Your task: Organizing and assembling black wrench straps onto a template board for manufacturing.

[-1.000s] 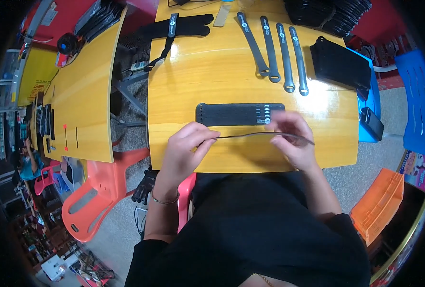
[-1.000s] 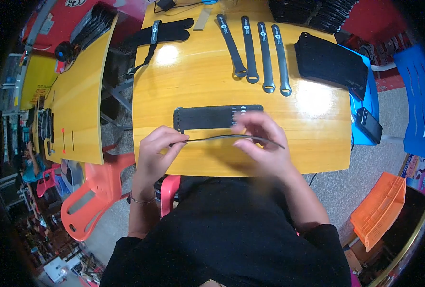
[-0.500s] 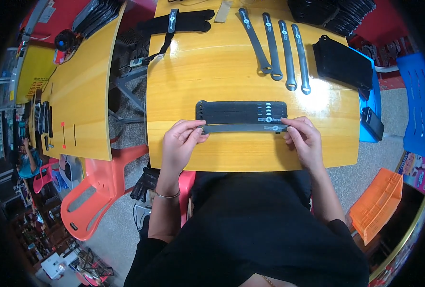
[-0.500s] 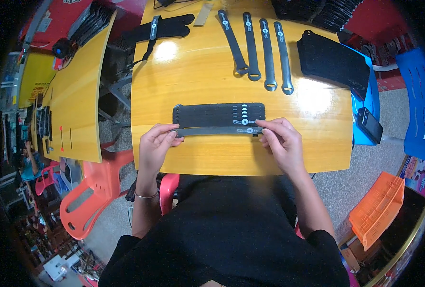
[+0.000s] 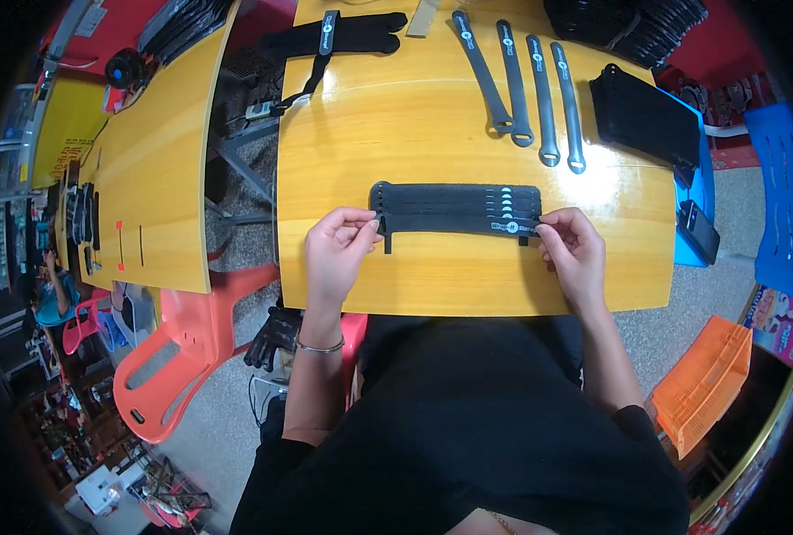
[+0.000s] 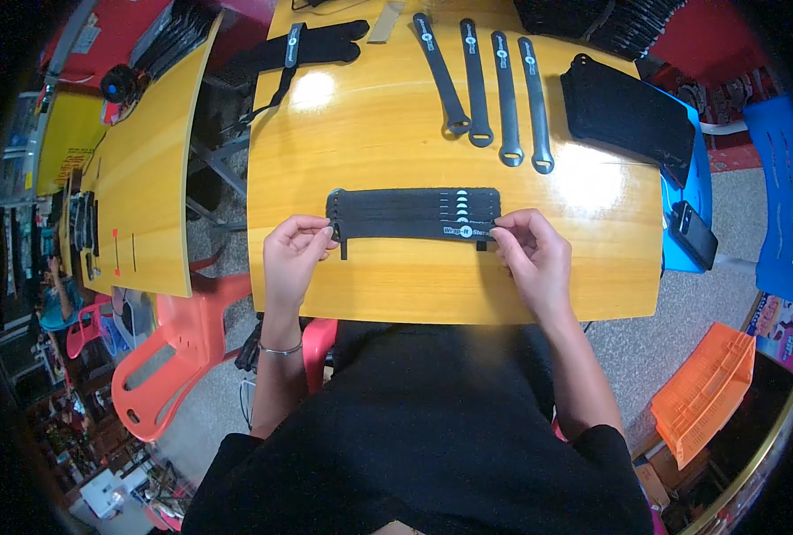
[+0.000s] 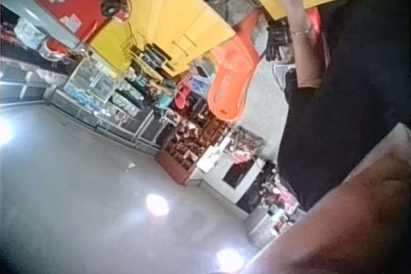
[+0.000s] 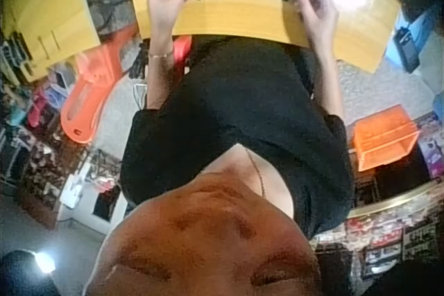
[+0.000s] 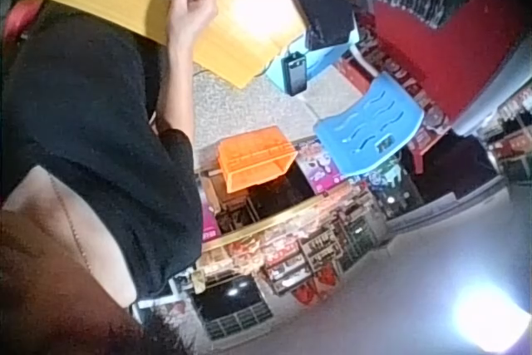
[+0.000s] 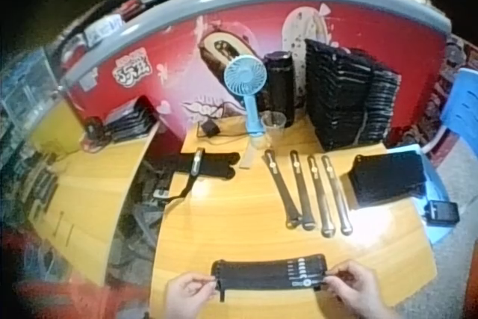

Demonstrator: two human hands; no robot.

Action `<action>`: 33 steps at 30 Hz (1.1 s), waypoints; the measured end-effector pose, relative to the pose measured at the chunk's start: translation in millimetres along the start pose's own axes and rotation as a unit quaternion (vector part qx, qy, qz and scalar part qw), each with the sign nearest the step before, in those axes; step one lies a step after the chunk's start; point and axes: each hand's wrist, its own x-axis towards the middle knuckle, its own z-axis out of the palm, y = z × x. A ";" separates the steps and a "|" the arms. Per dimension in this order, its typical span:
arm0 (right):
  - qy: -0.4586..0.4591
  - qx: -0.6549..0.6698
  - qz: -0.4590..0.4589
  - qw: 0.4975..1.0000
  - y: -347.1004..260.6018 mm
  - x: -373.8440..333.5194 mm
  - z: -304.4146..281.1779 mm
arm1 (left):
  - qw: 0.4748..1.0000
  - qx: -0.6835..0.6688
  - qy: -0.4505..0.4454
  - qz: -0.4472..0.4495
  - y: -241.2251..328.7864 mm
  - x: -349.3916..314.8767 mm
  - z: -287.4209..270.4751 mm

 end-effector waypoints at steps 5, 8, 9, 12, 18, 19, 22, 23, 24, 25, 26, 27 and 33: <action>-0.001 -0.002 0.009 1.000 -2.4 0.7 1.8 | 0.999 -0.033 0.009 0.017 -7.0 1.7 0.5; 0.000 -0.001 0.011 1.000 0.8 1.1 1.6 | 0.999 -0.028 0.018 0.025 -6.9 1.8 0.8; 0.001 0.001 0.013 1.000 1.5 1.1 1.6 | 0.999 -0.030 0.016 0.019 -6.6 2.2 0.6; -0.001 -0.005 0.017 1.000 0.4 1.2 1.2 | 0.999 -0.034 0.013 0.012 -5.8 2.8 0.1; 0.002 -0.021 0.003 1.000 -2.7 2.0 1.8 | 1.000 -0.030 0.002 0.001 -2.9 3.3 -1.1; 0.003 -0.022 0.003 1.000 -1.3 2.4 1.7 | 1.000 -0.023 -0.002 0.000 -2.5 3.2 -1.7; 0.008 -0.012 -0.002 1.000 4.8 3.3 2.0 | 1.000 -0.020 0.000 -0.001 -4.6 3.8 -0.8; 0.010 -0.009 -0.005 1.000 3.9 3.4 2.8 | 1.000 -0.020 0.000 -0.001 -4.5 3.5 -1.0; 0.013 -0.007 -0.008 1.000 3.4 3.4 3.2 | 1.000 -0.017 0.000 -0.001 -4.3 3.3 -1.1; 0.013 -0.007 -0.008 1.000 3.8 3.2 3.3 | 1.000 -0.013 0.000 0.000 -4.1 3.2 -1.1; 0.015 -0.012 -0.005 1.000 4.7 3.5 3.6 | 1.000 -0.013 0.000 0.000 -5.0 3.6 -0.8; 0.018 -0.017 -0.002 1.000 5.1 3.6 3.8 | 1.000 -0.017 0.006 0.003 -6.8 4.0 -0.4; 0.022 -0.037 -0.011 0.999 6.9 4.0 3.5 | 1.000 -0.004 0.006 0.000 -3.5 3.3 -0.3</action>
